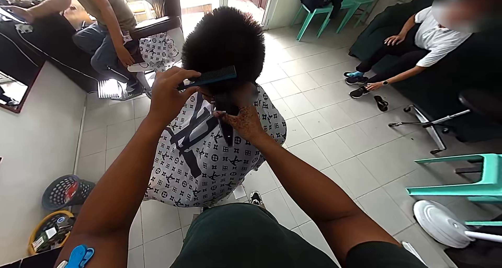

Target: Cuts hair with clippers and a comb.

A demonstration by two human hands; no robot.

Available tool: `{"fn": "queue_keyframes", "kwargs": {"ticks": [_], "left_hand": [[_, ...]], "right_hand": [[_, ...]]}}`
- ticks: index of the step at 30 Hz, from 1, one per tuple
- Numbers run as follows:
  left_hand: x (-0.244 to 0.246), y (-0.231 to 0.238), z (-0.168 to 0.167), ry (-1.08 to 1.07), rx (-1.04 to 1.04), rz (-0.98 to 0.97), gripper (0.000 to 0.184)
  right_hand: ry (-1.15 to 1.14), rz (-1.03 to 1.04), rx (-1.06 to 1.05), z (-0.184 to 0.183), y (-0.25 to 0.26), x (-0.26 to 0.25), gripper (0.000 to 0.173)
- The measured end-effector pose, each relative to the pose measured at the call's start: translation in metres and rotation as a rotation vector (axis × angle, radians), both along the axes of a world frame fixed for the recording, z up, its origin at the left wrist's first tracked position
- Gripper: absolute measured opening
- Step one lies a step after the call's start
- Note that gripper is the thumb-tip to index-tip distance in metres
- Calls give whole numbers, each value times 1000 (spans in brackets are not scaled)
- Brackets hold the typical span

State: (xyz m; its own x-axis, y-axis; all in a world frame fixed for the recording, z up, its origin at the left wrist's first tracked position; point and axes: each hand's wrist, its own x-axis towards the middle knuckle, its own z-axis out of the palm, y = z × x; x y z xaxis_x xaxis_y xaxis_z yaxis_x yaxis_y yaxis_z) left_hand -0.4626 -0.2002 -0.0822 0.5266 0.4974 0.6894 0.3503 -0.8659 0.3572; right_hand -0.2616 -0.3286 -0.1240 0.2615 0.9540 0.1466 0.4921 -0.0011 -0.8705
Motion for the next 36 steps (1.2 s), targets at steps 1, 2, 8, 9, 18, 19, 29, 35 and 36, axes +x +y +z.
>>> {"fn": "queue_keyframes", "kwargs": {"ticks": [1,2,8,9,18,19,29,35,36], "left_hand": [[0,0,0,-5,-7,-5,28],[-1,-1,1,-8,-7,-7,28],[-3,1,3,-8,9,-4,29],[-2,1,2,-7,3,-2,29],[-3,1,2,-23,12,7,28],[-3,0,2,-16,11,7,28],[7,-12,6,11,16,49,27],[14,-22,13,4,41,61,27],[16,-22,14,8,42,70,27]], "right_hand": [[-41,5,23,-1,-2,0,53],[-60,10,-7,-2,-4,2,53],[27,-10,-69,4,4,-2,49],[6,-5,-14,4,4,-6,52],[27,11,-23,4,4,-9,51],[5,32,30,4,5,-10,53],[105,66,59,-3,1,10,44],[157,71,-192,-15,2,35,38],[205,73,-165,-16,4,35,37]]}}
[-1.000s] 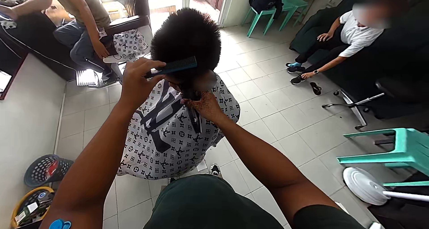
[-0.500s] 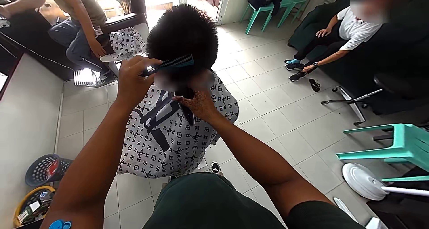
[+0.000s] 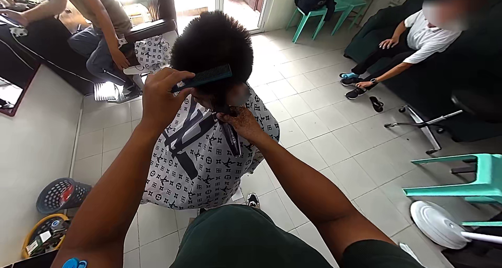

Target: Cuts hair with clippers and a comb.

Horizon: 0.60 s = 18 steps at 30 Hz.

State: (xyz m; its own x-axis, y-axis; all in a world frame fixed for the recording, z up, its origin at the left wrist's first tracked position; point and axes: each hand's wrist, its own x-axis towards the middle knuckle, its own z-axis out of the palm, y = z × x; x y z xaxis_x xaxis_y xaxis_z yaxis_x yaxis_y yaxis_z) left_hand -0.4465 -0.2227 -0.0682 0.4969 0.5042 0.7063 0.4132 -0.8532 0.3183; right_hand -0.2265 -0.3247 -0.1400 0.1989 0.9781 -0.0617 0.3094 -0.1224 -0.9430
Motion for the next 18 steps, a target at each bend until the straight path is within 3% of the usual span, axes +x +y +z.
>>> {"fn": "queue_keyframes", "kwargs": {"ticks": [4,8,13,16,18], "left_hand": [[6,-2,0,36,-1,21,26],[9,-9,6,42,18,36,26],[16,-13,8,77,21,71,26],[18,-17,12,90,15,83,26],[20,-19,15,88,26,105,26]], "right_hand": [[68,23,165,8,-1,-6,38],[173,103,-1,-3,-8,6,34],[441,116,174,1,-4,4,26],[364,181,53,0,-9,11,32],[470,228,40,-3,-10,16,33]]}}
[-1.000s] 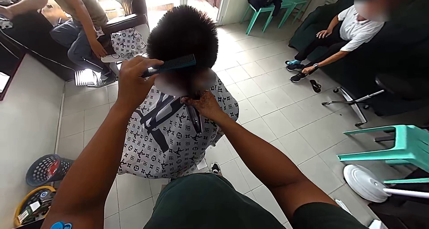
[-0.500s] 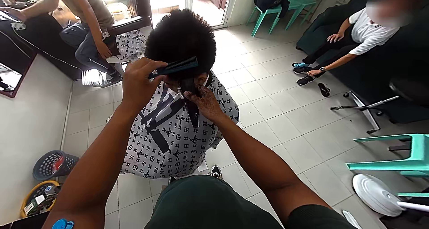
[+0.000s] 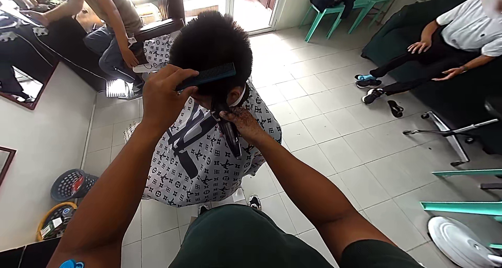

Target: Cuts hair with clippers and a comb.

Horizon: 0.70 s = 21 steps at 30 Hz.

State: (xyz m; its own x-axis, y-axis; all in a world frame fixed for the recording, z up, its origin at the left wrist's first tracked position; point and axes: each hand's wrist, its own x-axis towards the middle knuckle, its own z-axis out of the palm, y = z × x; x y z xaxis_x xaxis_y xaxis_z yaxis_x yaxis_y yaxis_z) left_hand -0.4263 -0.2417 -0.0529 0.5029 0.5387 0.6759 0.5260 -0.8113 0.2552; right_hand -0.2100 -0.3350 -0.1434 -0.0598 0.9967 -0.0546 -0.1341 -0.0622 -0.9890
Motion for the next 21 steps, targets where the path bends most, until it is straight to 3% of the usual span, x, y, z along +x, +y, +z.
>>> {"fn": "queue_keyframes", "kwargs": {"ticks": [3,8,12,18,21], "left_hand": [[2,1,0,12,1,27,26],[4,-2,2,43,2,37,26],[6,-1,3,58,-5,47,26],[6,0,4,71,-6,56,26],[6,1,0,62,-18,51,27]], "right_hand": [[280,16,92,4,5,-1,31],[197,70,-58,0,4,3,30],[468,59,77,1,4,2,40],[262,95,-56,2,2,3,35],[348,9,110,4,-1,-2,41]]}}
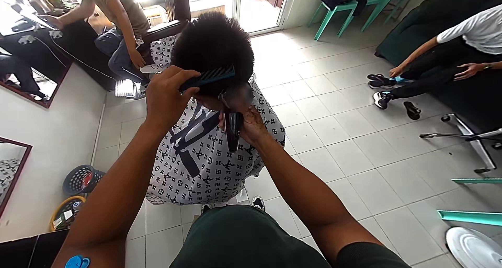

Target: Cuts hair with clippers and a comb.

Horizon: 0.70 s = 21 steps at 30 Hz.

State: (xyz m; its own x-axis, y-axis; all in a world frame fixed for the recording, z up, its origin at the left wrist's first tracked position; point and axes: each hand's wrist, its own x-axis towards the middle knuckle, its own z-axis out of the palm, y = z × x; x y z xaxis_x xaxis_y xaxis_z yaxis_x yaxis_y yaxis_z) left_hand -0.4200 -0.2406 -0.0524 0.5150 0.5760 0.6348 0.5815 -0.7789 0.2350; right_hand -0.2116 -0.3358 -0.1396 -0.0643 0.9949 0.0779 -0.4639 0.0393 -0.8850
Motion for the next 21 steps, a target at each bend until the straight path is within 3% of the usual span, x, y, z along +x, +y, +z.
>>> {"fn": "queue_keyframes", "kwargs": {"ticks": [2,5,10,14,19,21], "left_hand": [[-2,1,-3,-12,2,-20,27],[-6,1,-4,-37,20,-50,26],[-8,4,-9,-57,-5,-57,27],[-9,3,-9,-60,-8,-59,26],[-9,7,-10,-42,-10,-79,26],[-16,8,-10,-6,72,-135,25]], "right_hand": [[-232,-77,16,-4,-1,-2,44],[-620,-79,-163,-7,1,-6,41],[-480,-203,-7,1,10,-11,34],[-728,-148,-147,-9,16,-5,39],[-499,-199,-34,3,6,-11,38],[-540,-101,-42,0,-11,-6,39]]}}
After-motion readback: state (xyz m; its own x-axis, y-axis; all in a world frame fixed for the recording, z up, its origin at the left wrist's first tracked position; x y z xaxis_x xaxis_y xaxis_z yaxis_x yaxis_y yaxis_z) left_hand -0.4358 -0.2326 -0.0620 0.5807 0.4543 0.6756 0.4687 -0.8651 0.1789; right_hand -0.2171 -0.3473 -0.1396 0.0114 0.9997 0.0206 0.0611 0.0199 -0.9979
